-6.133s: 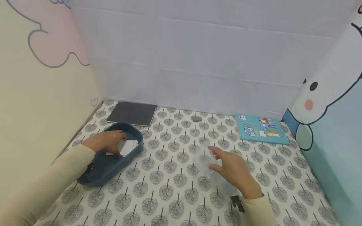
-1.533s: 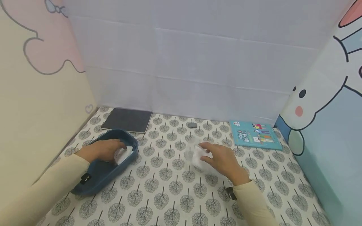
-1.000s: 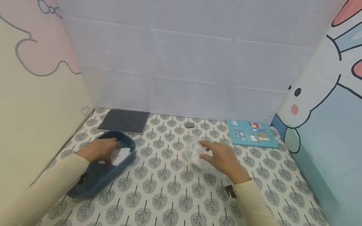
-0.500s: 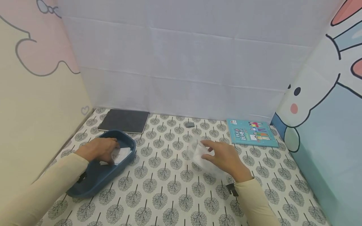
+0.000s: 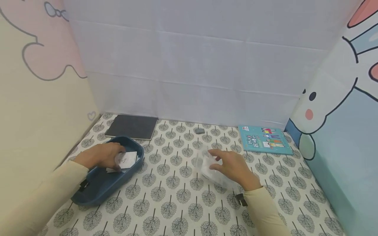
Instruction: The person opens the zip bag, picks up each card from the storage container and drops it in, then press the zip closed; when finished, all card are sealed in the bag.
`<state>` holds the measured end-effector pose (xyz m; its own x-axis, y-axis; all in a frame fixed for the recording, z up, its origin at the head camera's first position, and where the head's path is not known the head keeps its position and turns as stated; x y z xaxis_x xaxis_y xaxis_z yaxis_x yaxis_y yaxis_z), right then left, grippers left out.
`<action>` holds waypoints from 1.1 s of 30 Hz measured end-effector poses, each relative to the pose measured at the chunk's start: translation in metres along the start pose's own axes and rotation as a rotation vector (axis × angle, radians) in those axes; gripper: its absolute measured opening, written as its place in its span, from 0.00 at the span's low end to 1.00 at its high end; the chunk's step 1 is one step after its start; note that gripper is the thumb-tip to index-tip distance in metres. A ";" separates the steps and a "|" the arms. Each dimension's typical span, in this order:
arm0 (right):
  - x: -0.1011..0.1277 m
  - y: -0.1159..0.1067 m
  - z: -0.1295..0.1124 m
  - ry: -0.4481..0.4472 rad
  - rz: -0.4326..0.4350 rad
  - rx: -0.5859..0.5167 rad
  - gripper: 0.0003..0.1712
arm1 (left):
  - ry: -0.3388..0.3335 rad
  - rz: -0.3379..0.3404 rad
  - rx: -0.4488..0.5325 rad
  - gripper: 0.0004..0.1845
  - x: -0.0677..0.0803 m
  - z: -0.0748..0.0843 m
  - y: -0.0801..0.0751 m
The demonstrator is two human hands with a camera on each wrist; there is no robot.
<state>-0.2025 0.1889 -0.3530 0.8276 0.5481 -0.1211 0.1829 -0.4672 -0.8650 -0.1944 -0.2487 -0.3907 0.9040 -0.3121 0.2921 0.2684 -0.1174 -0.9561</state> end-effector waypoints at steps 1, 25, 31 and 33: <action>0.000 0.000 0.000 0.000 -0.002 -0.001 0.33 | 0.003 0.009 0.016 0.40 0.001 0.000 -0.002; -0.001 0.001 -0.003 0.012 -0.008 0.005 0.32 | 0.116 0.217 0.056 0.20 0.013 0.029 -0.064; -0.001 0.003 -0.006 0.012 -0.011 0.004 0.33 | 0.201 0.289 0.045 0.16 -0.004 0.068 -0.079; -0.002 0.004 -0.006 0.010 -0.009 0.002 0.33 | 0.220 0.304 0.046 0.16 -0.009 0.081 -0.082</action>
Point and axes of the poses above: each hand's wrist, its own x-axis away from the middle knuckle, its own y-axis out of the palm, z = x × y, the point moved 5 cm from there along -x, towards the middle knuckle, and after that the axes turned 8 degrees about -x, right-handed, at the moved point
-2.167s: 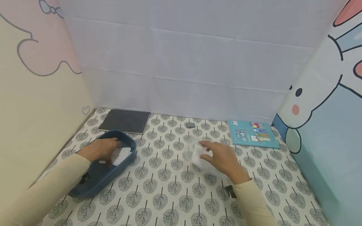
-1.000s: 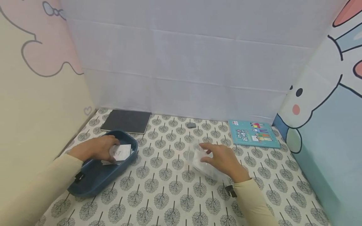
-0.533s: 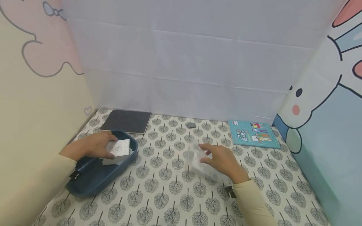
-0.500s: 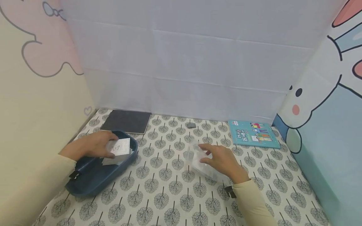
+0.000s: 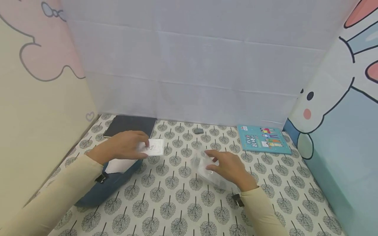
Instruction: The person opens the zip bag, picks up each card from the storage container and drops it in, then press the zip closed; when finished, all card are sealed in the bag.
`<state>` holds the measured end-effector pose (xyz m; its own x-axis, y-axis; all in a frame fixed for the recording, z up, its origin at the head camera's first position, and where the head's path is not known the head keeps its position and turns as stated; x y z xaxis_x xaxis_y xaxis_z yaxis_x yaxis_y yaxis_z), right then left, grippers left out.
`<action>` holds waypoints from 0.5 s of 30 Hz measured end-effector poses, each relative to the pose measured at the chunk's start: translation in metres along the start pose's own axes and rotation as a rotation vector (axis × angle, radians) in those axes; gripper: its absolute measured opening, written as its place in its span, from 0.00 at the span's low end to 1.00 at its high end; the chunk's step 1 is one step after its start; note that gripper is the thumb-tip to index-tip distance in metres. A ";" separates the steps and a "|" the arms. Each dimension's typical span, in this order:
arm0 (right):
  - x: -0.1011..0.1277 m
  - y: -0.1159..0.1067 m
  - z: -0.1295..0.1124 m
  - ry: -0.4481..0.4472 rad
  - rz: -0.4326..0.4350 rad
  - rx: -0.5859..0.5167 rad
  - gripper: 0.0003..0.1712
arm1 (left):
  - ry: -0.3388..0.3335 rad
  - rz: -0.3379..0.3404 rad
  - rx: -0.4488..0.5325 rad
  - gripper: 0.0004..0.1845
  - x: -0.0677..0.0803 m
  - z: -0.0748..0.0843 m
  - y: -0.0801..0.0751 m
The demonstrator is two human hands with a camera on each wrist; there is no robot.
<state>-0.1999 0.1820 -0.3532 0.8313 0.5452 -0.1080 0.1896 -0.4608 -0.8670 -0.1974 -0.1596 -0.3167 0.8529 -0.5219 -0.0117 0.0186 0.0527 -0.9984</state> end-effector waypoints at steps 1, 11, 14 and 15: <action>0.000 0.001 0.000 0.001 0.002 0.002 0.33 | 0.010 0.006 0.000 0.16 -0.005 0.006 0.000; -0.001 0.006 -0.002 0.010 0.001 -0.008 0.32 | 0.107 0.027 -0.026 0.18 -0.046 0.062 0.018; -0.001 0.008 -0.003 0.008 0.000 -0.002 0.32 | 0.140 0.022 -0.044 0.18 -0.054 0.078 0.022; -0.001 0.009 -0.003 0.003 0.001 -0.001 0.32 | 0.149 0.016 -0.054 0.18 -0.056 0.082 0.023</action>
Point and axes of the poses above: each hand's wrist, its own x-axis away from the middle knuckle, its own y-axis out of the palm, z = x × y, the point moved 5 cm from there along -x, towards the middle knuckle, and after that the axes turned 8 degrees about -x, right-handed, at the moved point
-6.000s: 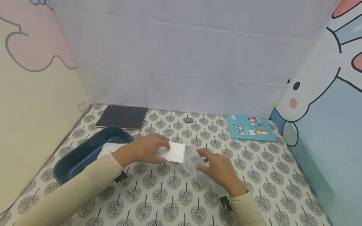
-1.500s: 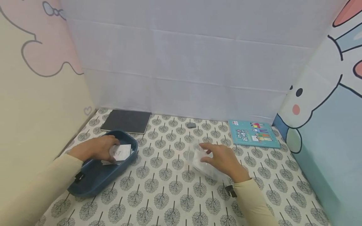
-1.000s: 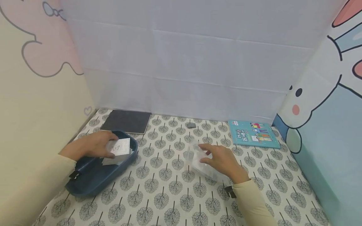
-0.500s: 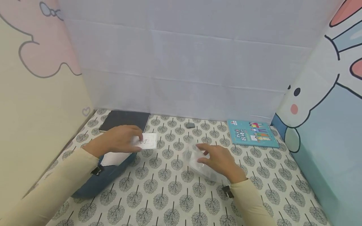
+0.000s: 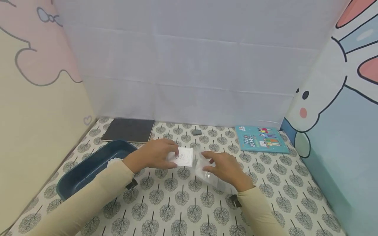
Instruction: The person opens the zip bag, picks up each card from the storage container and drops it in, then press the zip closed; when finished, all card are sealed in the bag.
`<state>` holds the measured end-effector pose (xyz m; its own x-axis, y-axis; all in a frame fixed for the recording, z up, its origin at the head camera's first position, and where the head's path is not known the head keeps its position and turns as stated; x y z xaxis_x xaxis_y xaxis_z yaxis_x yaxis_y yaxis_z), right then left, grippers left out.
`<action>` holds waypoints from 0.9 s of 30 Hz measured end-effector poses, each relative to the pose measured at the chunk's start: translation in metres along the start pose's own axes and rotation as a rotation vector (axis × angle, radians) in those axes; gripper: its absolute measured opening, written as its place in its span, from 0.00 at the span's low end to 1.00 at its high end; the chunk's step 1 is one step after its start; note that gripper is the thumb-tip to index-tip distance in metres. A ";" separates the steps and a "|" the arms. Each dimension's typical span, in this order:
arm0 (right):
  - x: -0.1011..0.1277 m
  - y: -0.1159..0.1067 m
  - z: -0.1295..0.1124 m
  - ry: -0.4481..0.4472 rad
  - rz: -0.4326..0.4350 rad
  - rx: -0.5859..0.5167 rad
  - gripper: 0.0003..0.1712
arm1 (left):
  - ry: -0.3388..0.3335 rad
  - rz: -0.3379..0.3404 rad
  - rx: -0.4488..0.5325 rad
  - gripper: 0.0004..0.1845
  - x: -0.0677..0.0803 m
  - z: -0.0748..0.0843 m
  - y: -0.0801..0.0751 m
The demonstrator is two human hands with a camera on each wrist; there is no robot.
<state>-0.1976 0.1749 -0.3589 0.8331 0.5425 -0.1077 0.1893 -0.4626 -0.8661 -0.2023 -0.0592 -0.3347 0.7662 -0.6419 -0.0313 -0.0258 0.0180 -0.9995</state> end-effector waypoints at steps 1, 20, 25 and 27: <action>0.000 0.001 0.000 -0.007 0.004 0.003 0.32 | 0.010 -0.006 -0.010 0.18 -0.003 0.004 0.001; -0.002 -0.004 -0.011 -0.120 0.060 0.044 0.31 | 0.063 -0.044 -0.002 0.21 -0.021 0.027 0.004; 0.002 -0.005 -0.007 -0.087 0.041 0.041 0.31 | 0.026 -0.027 -0.009 0.25 -0.012 0.021 0.006; 0.004 -0.007 -0.005 -0.068 0.044 0.037 0.31 | 0.000 -0.036 -0.018 0.30 -0.007 0.017 0.006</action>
Point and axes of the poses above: each hand's wrist, its own x-axis away from the middle knuckle, its own y-axis out of the palm, z = x × y, the point moved 5 cm from there along -x, towards the middle knuckle, and after that the axes turned 8 degrees about -x, right-handed, at the moved point
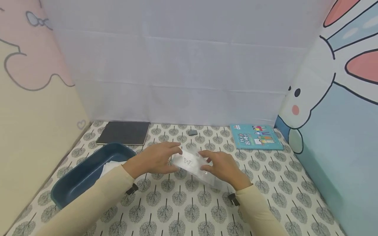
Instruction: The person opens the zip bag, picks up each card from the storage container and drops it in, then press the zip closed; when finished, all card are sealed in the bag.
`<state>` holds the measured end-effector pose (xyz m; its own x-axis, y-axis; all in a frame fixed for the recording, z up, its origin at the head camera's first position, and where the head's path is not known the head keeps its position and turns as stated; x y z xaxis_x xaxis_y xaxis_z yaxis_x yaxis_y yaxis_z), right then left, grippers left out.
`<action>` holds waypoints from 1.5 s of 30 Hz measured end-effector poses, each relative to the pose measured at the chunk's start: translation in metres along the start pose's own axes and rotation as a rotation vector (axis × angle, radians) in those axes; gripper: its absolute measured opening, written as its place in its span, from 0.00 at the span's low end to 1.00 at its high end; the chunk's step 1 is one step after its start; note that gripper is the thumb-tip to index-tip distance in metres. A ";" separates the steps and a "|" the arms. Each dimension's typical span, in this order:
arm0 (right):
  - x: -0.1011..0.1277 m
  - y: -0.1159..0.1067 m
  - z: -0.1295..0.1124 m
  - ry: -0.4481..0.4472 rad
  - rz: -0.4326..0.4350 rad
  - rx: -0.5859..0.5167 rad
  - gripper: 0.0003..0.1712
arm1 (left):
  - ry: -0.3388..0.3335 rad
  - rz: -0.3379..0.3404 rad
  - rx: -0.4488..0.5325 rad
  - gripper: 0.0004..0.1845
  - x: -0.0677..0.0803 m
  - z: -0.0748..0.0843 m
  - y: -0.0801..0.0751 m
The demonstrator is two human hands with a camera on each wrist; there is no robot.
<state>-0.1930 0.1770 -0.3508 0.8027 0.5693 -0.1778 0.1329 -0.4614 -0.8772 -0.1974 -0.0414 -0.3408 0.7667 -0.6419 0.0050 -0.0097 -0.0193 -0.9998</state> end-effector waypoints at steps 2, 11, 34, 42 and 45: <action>0.000 -0.001 0.001 0.010 0.006 0.001 0.31 | -0.028 -0.020 0.016 0.32 0.004 -0.005 0.002; -0.006 0.005 -0.003 -0.023 0.005 -0.017 0.30 | 0.024 0.027 0.120 0.19 0.004 -0.004 0.007; -0.008 0.009 -0.006 -0.069 0.031 0.006 0.28 | 0.109 0.043 0.063 0.31 0.004 0.011 0.016; -0.005 0.000 -0.001 -0.006 0.028 0.017 0.29 | -0.170 -0.027 0.016 0.20 0.056 -0.068 -0.001; -0.005 -0.003 0.000 -0.018 0.035 0.033 0.29 | -0.273 -0.091 0.001 0.20 0.077 -0.094 0.005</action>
<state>-0.1975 0.1752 -0.3473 0.7960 0.5653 -0.2165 0.0851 -0.4587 -0.8845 -0.1988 -0.1623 -0.3438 0.9089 -0.4075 0.0891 0.0678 -0.0664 -0.9955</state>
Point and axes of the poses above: each hand's wrist, its own x-axis away from the middle knuckle, its own y-axis out of the palm, z = x × y, the point moved 5 cm from there along -x, towards the middle knuckle, and after that the axes turned 8 degrees about -x, right-handed, at the moved point
